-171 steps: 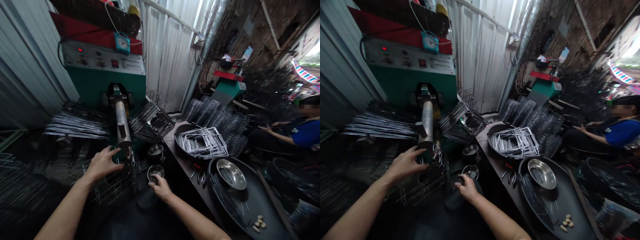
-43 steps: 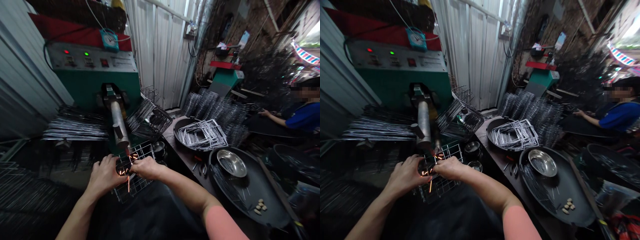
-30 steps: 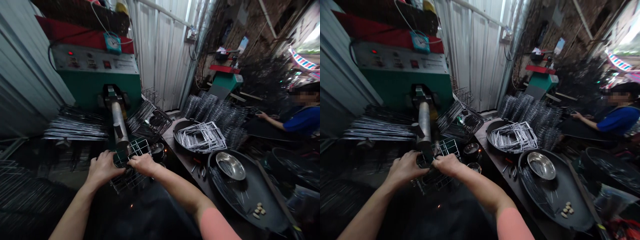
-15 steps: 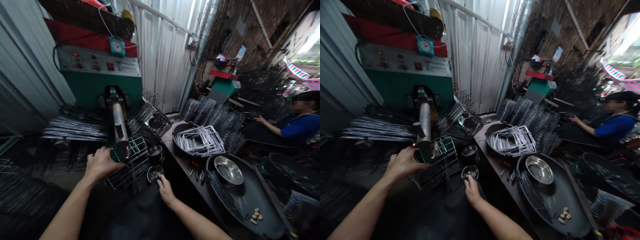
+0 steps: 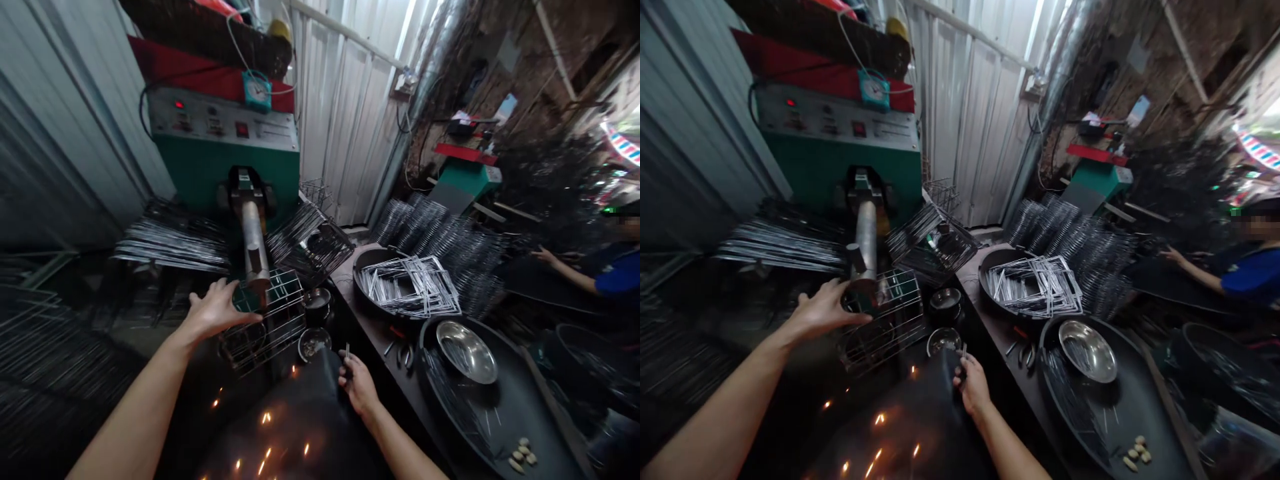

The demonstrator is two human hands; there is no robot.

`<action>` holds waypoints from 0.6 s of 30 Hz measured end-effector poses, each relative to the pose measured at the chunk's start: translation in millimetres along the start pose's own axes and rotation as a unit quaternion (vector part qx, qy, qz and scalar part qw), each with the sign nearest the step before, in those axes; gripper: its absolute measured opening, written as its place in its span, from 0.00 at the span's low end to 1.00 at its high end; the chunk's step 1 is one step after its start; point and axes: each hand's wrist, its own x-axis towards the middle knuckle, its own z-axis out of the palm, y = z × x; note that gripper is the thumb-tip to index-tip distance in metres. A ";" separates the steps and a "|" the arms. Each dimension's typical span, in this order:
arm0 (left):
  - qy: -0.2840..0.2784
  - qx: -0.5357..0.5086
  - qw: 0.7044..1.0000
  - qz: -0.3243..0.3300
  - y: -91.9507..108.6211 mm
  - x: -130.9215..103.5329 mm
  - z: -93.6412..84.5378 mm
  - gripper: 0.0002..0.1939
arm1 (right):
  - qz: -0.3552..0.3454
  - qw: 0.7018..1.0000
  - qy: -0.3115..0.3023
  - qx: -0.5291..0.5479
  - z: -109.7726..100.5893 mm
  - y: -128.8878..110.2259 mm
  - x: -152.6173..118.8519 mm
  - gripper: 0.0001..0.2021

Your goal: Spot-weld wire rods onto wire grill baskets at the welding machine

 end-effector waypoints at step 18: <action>0.117 -0.483 0.863 -0.095 -54.9 -48.5 89.3 0.55 | -0.142 0.955 -0.083 -0.248 -16.6 10.3 -17.6 0.10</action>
